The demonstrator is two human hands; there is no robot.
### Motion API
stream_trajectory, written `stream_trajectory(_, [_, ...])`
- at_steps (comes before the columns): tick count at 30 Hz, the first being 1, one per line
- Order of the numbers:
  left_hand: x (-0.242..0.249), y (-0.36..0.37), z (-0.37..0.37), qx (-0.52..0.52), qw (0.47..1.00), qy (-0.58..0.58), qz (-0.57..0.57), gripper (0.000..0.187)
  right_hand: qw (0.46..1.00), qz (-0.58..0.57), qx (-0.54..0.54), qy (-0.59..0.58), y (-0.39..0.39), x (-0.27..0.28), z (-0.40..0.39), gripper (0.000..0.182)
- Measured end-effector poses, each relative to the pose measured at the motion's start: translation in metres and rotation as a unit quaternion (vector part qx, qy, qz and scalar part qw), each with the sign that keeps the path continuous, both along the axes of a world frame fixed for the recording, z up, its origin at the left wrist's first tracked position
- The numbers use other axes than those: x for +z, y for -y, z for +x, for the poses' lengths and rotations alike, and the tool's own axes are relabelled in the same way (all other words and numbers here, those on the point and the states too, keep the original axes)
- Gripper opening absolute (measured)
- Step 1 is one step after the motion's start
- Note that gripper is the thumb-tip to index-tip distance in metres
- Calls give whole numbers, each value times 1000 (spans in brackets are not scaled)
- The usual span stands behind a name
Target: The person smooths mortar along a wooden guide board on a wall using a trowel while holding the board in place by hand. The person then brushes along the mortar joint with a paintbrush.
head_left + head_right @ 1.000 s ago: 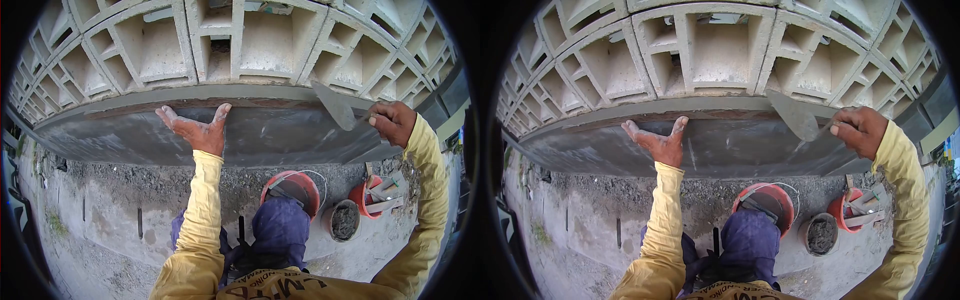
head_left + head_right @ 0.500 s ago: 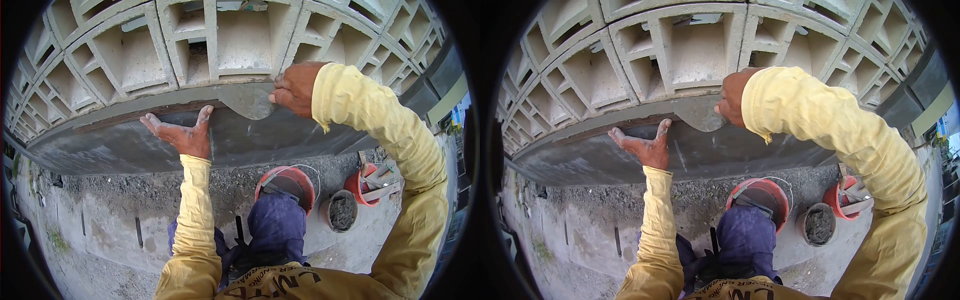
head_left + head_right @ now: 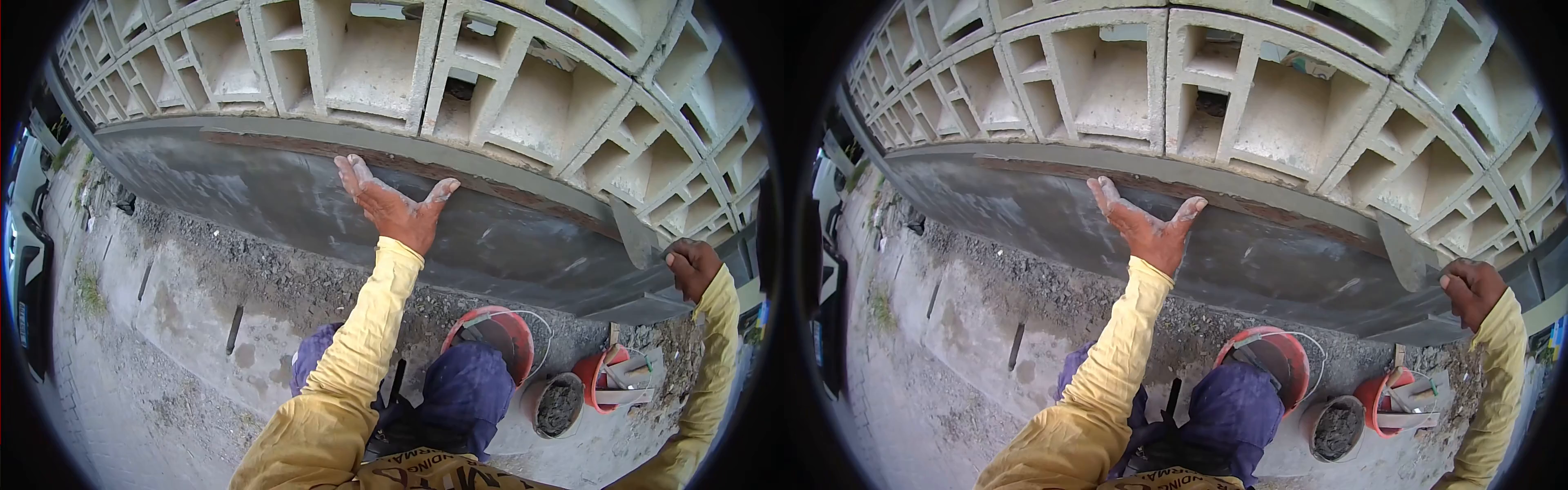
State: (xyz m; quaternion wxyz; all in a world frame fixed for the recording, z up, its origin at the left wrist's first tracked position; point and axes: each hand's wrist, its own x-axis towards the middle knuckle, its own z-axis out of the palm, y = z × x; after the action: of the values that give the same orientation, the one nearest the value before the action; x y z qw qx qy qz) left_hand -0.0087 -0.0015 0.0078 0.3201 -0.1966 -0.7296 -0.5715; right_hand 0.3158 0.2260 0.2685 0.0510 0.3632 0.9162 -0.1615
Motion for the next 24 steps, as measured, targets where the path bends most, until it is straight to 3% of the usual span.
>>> stream_trajectory(1, [3, 2, 2, -1, 1000, 4, -11, 131, 999, -29, 7, -27, 33, 4, -25, 32])
stream_trajectory(3, [5, 3, 4, -1, 1000, 6, -23, 131, 990, -20, 134, -39, 70, 2, -71, 31])
stream_trajectory(7, [-3, 4, -2, 5, 1000, -18, -5, 130, 923, 92, 373, -29, 122, -10, -167, 29])
stream_trajectory(12, [2, 6, 1, 17, 1000, -6, -5, 128, 922, 173, 336, 85, 175, -22, -264, 32])
stream_trajectory(16, [0, 4, 1, -12, 1000, -4, 8, 127, 879, 269, 368, 142, 154, -39, -272, 32])
stream_trajectory(18, [-9, -2, -6, -43, 996, -60, 48, 129, 892, 279, 308, 178, 124, -60, -254, 29])
stream_trajectory(19, [-5, 3, -2, -9, 999, -26, -23, 129, 922, 258, 227, 176, 121, -57, -240, 27])
stream_trajectory(20, [-3, 1, 0, -9, 1000, -5, -23, 130, 944, 239, 147, 172, 115, -50, -228, 26])
stream_trajectory(21, [-3, -2, -4, -16, 1000, -27, -3, 133, 762, 351, 506, 202, 75, -29, -176, 33])
stream_trajectory(22, [-6, -4, -8, -14, 999, -36, -16, 133, 801, 303, 502, 121, 39, -36, -152, 30])
stream_trajectory(23, [-9, -5, -11, -11, 998, -46, -31, 133, 932, 165, 306, 106, 39, -28, -124, 30])
stream_trajectory(24, [-5, -5, -9, -4, 998, -40, -40, 133, 977, 66, 163, 120, 47, -17, -97, 32])
